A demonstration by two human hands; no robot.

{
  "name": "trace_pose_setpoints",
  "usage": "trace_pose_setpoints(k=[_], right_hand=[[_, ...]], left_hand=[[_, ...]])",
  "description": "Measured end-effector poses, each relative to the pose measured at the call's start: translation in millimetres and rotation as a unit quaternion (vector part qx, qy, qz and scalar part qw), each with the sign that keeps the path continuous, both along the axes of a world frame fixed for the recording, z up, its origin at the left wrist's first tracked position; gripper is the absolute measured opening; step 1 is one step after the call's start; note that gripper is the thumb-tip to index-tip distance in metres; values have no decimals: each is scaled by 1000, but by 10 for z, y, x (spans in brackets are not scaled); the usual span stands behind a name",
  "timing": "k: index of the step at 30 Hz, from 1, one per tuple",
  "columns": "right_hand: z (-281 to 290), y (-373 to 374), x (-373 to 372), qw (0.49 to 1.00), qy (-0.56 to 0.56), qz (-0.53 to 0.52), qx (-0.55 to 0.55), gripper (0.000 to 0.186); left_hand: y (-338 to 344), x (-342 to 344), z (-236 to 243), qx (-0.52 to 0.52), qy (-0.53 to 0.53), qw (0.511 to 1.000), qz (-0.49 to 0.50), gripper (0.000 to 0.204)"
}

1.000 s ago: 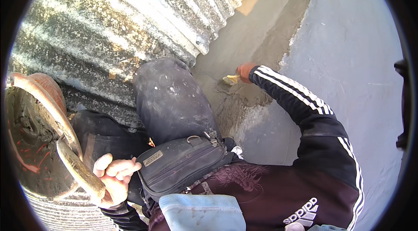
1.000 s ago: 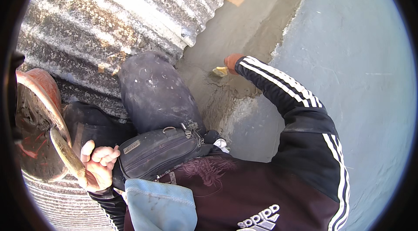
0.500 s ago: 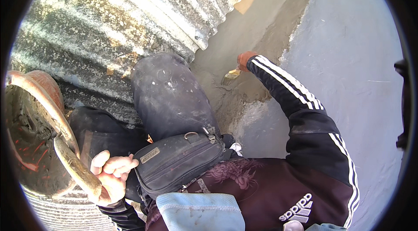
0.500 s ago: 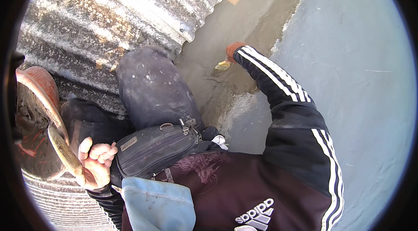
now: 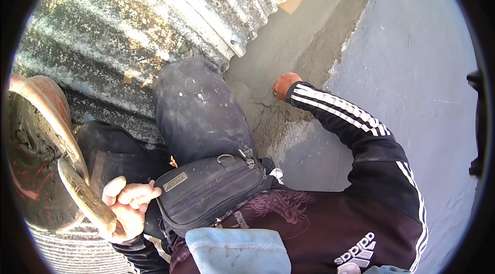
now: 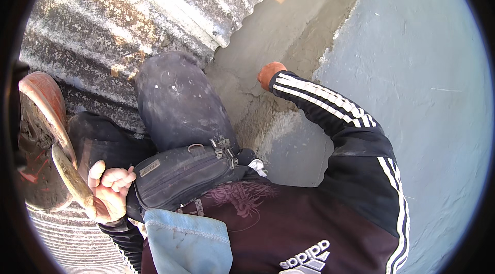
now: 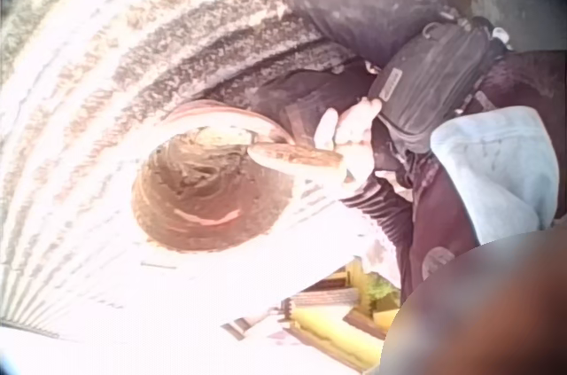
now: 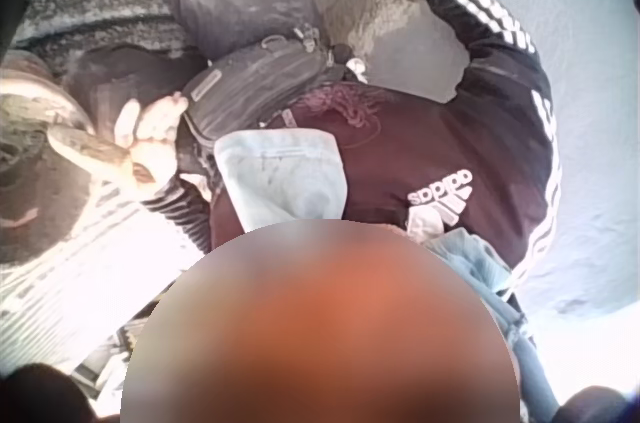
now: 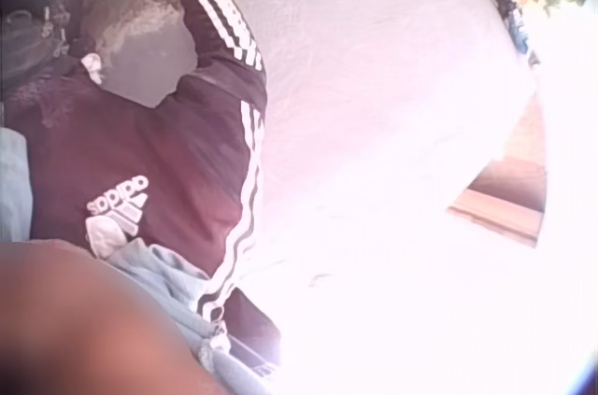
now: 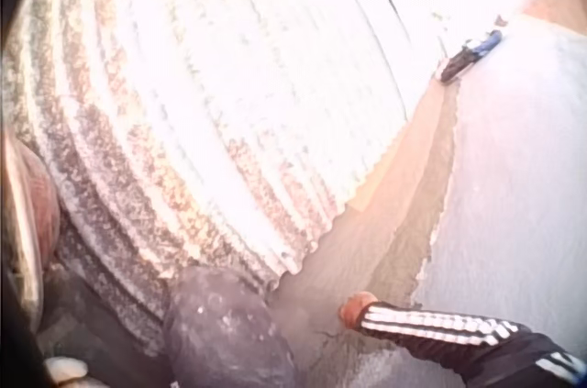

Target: The person applies cement to the roof ridge using a brush and trowel. They repeatedly dip the brush into a bucket, spread the cement along the seam between corrugated and tiled sections, and occasionally smooth the surface with a trowel.

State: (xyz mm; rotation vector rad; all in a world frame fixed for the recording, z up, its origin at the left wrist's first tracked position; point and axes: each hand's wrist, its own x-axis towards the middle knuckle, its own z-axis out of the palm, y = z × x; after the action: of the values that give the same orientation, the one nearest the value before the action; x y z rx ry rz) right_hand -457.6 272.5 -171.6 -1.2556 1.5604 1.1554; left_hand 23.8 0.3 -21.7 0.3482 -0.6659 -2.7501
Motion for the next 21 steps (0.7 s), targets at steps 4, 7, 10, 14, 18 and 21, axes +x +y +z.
trace_pose_setpoints(k=[4, 7, 10, 14, 18, 21], right_hand=[[-35, -63, -207, 998, -56, -11, 5, 31], [-50, -55, -572, 999, -28, -37, -5, 24], [47, -27, -934, 986, 120, -106, -55, 28], [229, -14, -951, 973, 186, -67, -117, 25], [169, 46, -436, 990, 97, -90, -57, 30], [18, 129, -212, 996, 29, -79, -21, 29]], left_hand=[[-5, -12, 3, -5, 19, 1000, -3, 89], [0, -15, 19, 3, 20, 1000, 1, 88], [-6, -13, 24, 8, 7, 1000, -1, 87], [-24, -9, 6, -2, 16, 1000, -11, 87], [-12, -3, -4, -6, 8, 1000, -12, 84], [-10, 12, 12, 17, 7, 1000, 1, 83]])
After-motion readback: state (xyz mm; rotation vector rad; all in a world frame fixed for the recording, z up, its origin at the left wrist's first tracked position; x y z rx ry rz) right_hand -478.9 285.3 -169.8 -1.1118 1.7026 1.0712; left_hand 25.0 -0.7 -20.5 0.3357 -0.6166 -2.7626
